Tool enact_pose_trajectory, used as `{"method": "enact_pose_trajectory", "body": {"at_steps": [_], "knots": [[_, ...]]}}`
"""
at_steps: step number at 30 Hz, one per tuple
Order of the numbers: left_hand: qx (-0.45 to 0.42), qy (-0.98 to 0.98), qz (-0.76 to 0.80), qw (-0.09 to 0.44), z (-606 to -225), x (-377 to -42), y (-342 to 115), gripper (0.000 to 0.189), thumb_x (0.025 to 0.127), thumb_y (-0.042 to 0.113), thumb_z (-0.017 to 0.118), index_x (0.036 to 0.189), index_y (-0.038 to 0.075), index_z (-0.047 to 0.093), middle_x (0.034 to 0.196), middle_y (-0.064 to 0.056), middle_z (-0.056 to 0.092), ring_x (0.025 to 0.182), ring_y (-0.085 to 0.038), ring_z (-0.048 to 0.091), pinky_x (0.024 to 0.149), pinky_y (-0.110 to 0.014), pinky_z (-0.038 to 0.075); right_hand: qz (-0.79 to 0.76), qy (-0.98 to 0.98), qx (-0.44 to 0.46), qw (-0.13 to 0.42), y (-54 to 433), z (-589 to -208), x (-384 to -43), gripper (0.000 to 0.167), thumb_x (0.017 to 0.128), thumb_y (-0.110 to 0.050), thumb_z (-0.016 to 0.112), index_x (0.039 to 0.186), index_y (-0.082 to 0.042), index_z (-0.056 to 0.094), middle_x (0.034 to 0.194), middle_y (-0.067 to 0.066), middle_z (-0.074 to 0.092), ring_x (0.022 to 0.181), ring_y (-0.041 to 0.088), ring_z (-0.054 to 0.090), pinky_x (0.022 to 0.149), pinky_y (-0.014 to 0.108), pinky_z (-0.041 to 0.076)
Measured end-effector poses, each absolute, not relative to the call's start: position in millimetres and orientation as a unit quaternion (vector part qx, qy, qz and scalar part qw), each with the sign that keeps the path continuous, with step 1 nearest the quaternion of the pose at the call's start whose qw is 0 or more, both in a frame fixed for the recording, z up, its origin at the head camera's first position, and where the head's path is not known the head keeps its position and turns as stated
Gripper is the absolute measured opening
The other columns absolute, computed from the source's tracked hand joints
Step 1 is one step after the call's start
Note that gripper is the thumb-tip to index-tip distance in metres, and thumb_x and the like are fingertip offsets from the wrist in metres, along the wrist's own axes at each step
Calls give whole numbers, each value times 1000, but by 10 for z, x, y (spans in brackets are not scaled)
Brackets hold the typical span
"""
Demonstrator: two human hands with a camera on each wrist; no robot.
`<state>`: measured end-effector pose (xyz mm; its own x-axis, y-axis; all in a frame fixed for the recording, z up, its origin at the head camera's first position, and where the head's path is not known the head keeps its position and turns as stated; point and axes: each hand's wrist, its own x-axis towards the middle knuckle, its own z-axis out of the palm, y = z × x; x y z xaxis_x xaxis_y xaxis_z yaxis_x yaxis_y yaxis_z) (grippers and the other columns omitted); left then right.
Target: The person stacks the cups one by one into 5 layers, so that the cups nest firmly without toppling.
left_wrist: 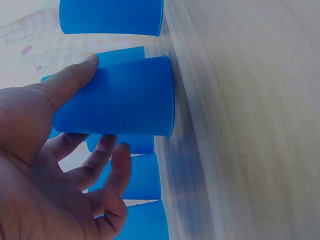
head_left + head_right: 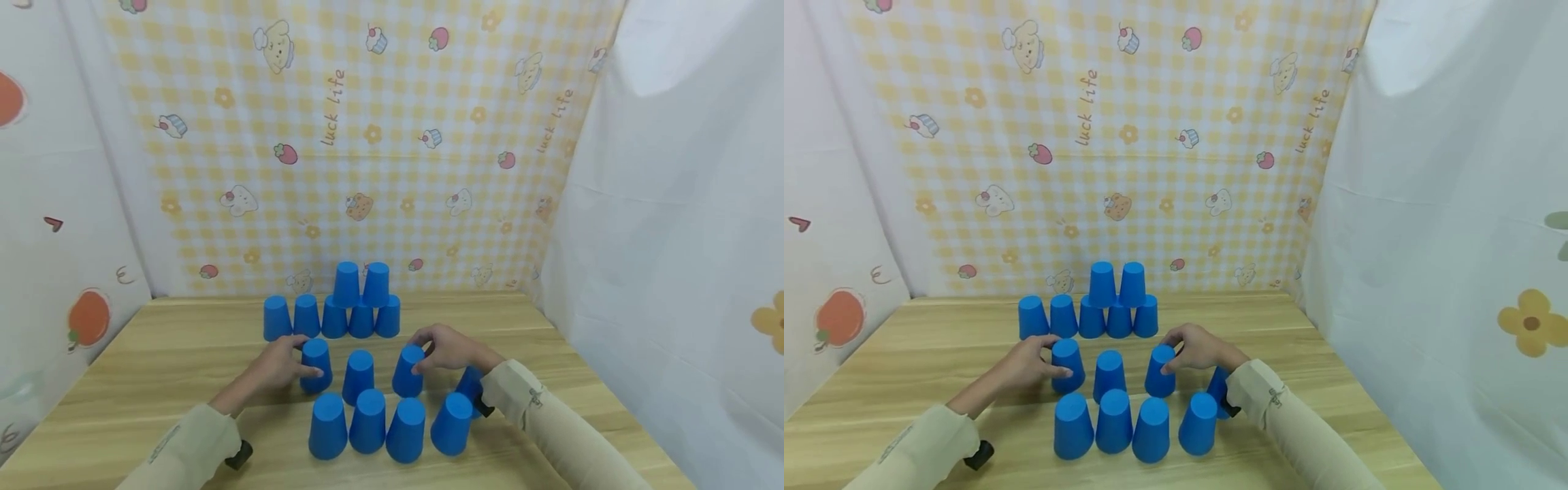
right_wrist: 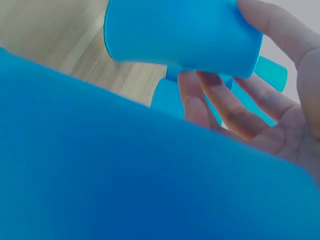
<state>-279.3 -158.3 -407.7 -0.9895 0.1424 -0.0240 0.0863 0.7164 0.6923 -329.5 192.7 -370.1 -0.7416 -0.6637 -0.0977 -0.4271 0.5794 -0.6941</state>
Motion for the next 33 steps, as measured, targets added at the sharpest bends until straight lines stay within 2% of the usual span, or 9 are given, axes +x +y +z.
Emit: {"method": "enact_pose_trajectory", "body": {"at_steps": [5,13,17,21,28,33], "knots": [[63,923,379,27,-4119,-2763,-1587,64,78,33,85,128,2,60,116,-10,64,106,-29,62,88,-54,53,-342,871,-314,161,1885,-3699,-3275,34,85,-16,79,116,-5,68,104,3,70,99,27,68,83,38,58],[40,916,399,-29,-4043,-2742,-1570,63,83,33,81,130,1,54,125,-18,60,93,-24,62,77,-42,56,-343,888,-292,90,1824,-3653,-3285,38,85,-22,79,116,-5,67,106,5,69,95,21,65,76,33,58],[35,914,402,-49,-3959,-2758,-1581,66,86,36,79,133,0,52,122,-17,62,94,-26,62,75,-40,56,-357,896,-257,57,1771,-3622,-3293,49,84,-26,80,124,-3,63,112,8,67,100,22,65,76,35,58],[24,911,407,-66,-3901,-2779,-1614,69,87,41,76,136,1,50,125,-19,61,100,-29,60,80,-43,56,-382,895,-229,35,1686,-3558,-3294,55,83,-25,81,128,-1,59,115,12,66,99,24,67,77,37,58],[33,897,423,-119,-3856,-2829,-1674,66,88,34,76,137,-1,50,128,-23,59,98,-32,60,78,-41,55,-406,889,-210,3,1541,-3406,-3313,39,84,-23,80,115,-5,65,111,9,68,97,25,68,78,38,59],[31,896,423,-133,-3811,-2866,-1697,68,89,35,75,139,-2,48,131,-25,57,101,-34,61,80,-44,57,-399,890,-223,-3,1445,-3295,-3322,37,84,-23,80,114,-5,67,106,7,69,94,22,68,75,36,59]]}}
